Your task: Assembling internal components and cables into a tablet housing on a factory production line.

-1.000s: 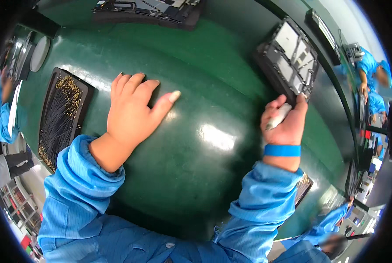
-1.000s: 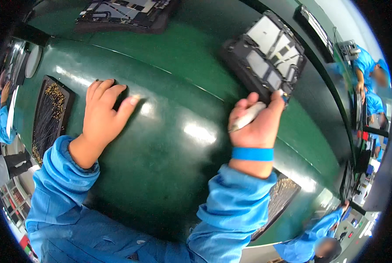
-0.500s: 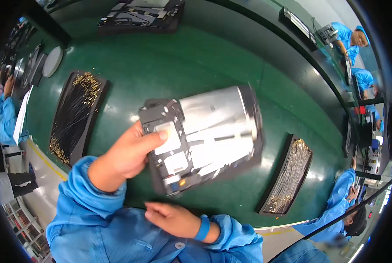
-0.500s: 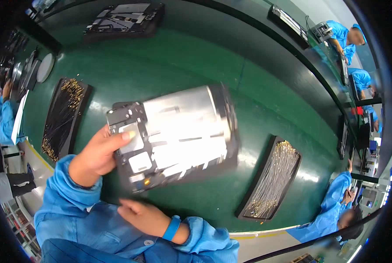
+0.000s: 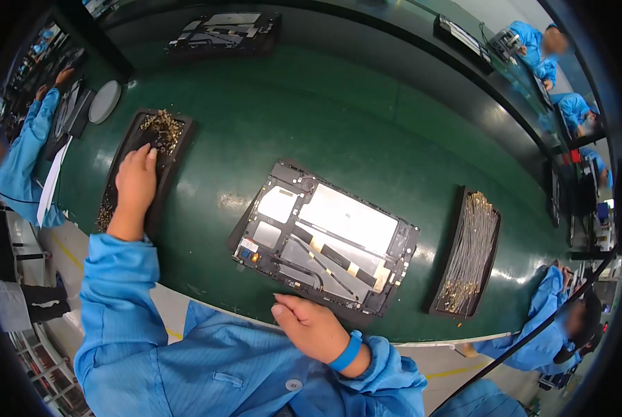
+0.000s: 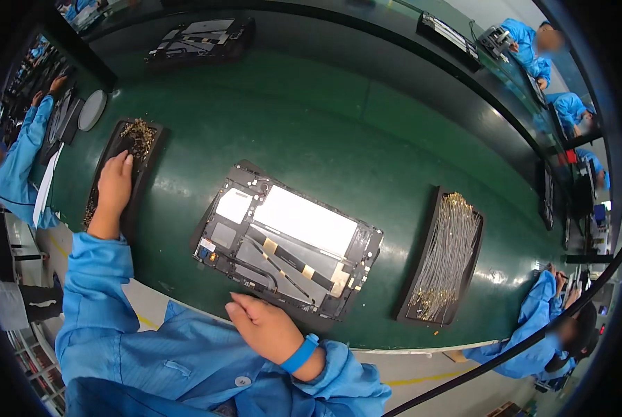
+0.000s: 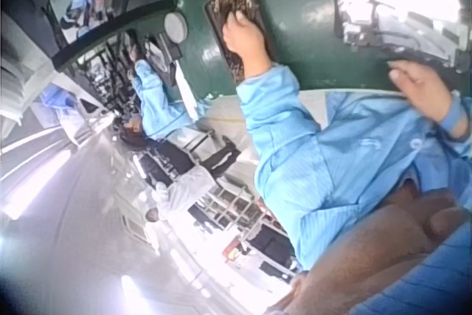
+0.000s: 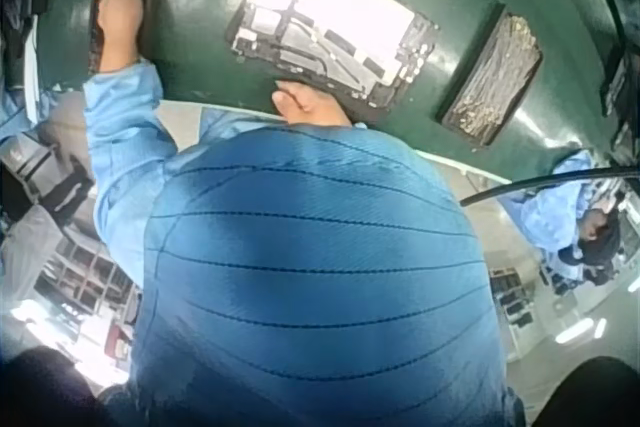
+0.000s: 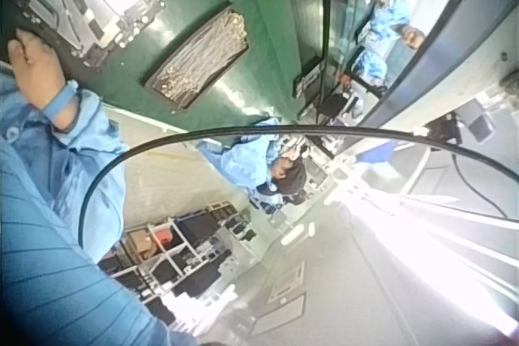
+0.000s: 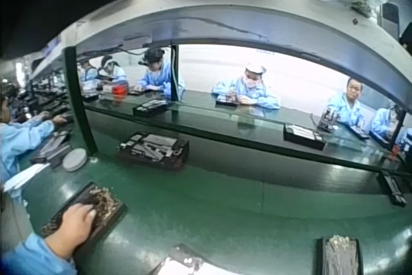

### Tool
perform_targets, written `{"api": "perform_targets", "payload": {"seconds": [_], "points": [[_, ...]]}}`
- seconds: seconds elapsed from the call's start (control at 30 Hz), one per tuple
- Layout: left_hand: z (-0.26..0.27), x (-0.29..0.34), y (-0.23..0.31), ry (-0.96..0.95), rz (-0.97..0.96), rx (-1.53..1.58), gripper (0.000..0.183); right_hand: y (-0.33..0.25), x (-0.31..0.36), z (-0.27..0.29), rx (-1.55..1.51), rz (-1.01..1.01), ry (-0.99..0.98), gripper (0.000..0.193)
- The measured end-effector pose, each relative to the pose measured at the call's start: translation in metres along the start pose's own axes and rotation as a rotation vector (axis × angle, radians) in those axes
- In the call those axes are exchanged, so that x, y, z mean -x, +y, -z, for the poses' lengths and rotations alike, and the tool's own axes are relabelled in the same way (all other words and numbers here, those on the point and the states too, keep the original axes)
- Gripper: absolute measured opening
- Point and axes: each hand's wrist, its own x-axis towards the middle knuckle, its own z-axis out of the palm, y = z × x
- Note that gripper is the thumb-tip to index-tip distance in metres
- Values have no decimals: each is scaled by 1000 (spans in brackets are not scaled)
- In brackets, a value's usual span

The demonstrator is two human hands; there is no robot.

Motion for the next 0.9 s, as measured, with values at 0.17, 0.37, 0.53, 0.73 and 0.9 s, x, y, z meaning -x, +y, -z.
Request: {"api": "perform_targets", "payload": {"seconds": [0.17, 0.37, 0.53, 0.73, 0.9], "points": [[25, -14, 8, -119, 172, 353, 31, -2, -3, -1, -27, 41, 186, 32], [32, -4, 24, -32, 118, 367, 33, 4, -10, -4, 1, 113, 343, 31], [10, -7, 3, -119, -215, 57, 24, 4, -6, -1, -40, 88, 312, 32], [3, -1, -2, 164, -203, 134, 20, 4, -8, 2, -52, 68, 274, 33], [22, -4, 4, -142, 57, 239, 24, -1, -8, 1, -11, 60, 277, 34]]}}
